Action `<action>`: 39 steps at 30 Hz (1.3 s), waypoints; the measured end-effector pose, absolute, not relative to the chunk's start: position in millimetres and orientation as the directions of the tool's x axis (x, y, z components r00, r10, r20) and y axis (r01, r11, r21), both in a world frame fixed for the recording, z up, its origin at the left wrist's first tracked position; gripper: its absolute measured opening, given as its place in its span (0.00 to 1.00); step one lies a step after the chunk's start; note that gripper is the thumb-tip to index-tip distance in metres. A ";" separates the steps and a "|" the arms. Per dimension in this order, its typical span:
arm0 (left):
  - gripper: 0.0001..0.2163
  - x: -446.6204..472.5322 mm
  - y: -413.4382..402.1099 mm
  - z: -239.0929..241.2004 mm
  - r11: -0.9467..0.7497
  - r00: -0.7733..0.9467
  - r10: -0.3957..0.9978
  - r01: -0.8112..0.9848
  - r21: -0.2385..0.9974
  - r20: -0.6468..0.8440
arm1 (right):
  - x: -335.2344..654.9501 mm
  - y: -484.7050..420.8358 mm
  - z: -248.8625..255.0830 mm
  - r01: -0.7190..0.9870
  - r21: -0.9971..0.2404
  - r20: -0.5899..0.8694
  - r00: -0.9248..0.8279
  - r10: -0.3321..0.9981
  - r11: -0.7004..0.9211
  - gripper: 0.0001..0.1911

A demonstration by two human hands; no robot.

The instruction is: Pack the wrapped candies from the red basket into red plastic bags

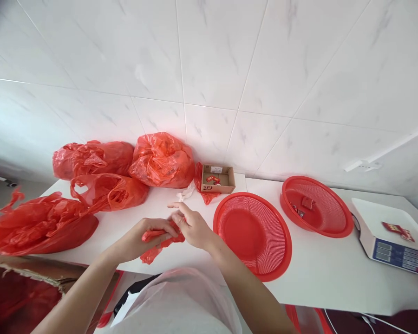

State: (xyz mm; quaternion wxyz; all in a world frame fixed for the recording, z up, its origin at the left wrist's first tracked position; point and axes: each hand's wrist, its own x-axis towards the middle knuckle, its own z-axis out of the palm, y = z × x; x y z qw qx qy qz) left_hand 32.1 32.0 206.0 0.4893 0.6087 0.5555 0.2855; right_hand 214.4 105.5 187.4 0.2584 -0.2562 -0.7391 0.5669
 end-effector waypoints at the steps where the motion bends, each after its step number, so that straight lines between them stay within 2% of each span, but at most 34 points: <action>1: 0.11 31.2 31.8 202.4 0.060 0.195 0.967 0.447 0.892 -0.163 | 211.0 107.8 178.1 0.128 -0.965 0.058 -0.746 0.663 0.228 0.19; 4: 0.13 31.4 31.0 189.3 -0.014 -0.016 0.999 0.621 0.783 0.030 | 204.9 110.4 158.6 0.207 -0.960 -0.032 -0.748 0.663 0.187 0.22; 6: 0.15 34.1 30.6 183.0 -0.042 -0.130 0.976 0.674 0.738 0.175 | 203.9 110.1 155.4 0.175 -0.975 -0.053 -0.774 0.631 0.133 0.24; 8: 0.17 37.7 30.8 180.4 -0.089 -0.149 0.956 0.673 0.735 0.253 | 204.4 109.9 158.8 0.108 -0.987 -0.019 -0.806 0.592 0.115 0.21; 10: 0.17 40.0 31.3 180.0 -0.127 -0.097 0.962 0.665 0.736 0.253 | 206.9 110.9 165.6 0.069 -0.989 0.021 -0.814 0.581 0.131 0.17; 13: 0.17 35.6 28.8 176.5 -0.134 -0.022 0.980 0.666 0.734 0.199 | 215.5 118.8 174.1 0.115 -0.970 0.049 -0.769 0.638 0.214 0.20; 17: 0.16 13.4 10.1 160.1 -0.105 -0.045 0.979 0.729 0.676 0.200 | 232.4 148.2 165.6 0.396 -0.861 0.073 -0.526 0.848 0.320 0.21; 19: 0.15 2.8 -4.0 152.7 -0.074 -0.042 0.986 0.753 0.654 0.159 | 238.4 166.2 152.3 0.518 -0.804 0.051 -0.429 0.902 0.292 0.21; 21: 0.16 -1.4 -15.8 150.9 -0.042 -0.015 0.997 0.747 0.664 0.080 | 239.5 179.3 137.9 0.559 -0.788 0.014 -0.406 0.914 0.260 0.21; 24: 0.17 5.9 -20.0 158.9 0.015 -0.013 1.000 0.647 0.763 -0.009 | 231.1 181.9 127.0 0.550 -0.800 -0.013 -0.416 0.909 0.240 0.19; 27: 0.20 21.9 -5.4 171.8 0.065 -0.121 0.993 0.397 0.915 -0.018 | 217.8 166.6 139.5 0.506 -0.827 0.002 -0.434 0.901 0.245 0.18; 29: 0.22 33.2 9.1 178.7 0.155 -0.252 0.962 0.203 0.967 -0.101 | 210.4 152.5 158.4 0.388 -0.877 0.056 -0.505 0.861 0.284 0.16; 31: 0.22 43.8 21.5 183.0 0.247 -0.300 0.929 0.074 0.966 -0.215 | 204.5 140.6 177.9 0.225 -0.904 0.164 -0.606 0.779 0.364 0.15; 33: 0.20 53.3 28.3 184.5 0.286 -0.177 0.944 0.014 0.958 -0.279 | 199.6 133.9 190.7 0.117 -0.888 0.254 -0.682 0.686 0.444 0.13; 36: 0.19 64.1 29.4 181.6 0.321 0.092 0.945 -0.056 0.946 -0.315 | 194.4 133.5 191.1 0.105 -0.880 0.254 -0.720 0.646 0.463 0.11; 37: 0.19 66.3 28.8 179.6 0.341 0.111 0.937 -0.076 0.937 -0.332 | 193.9 134.3 187.3 0.119 -0.890 0.239 -0.701 0.672 0.441 0.11; 39: 0.20 67.9 28.1 175.1 0.353 0.016 0.935 -0.108 0.929 -0.354 | 196.2 133.7 177.5 0.138 -0.917 0.229 -0.589 0.775 0.375 0.09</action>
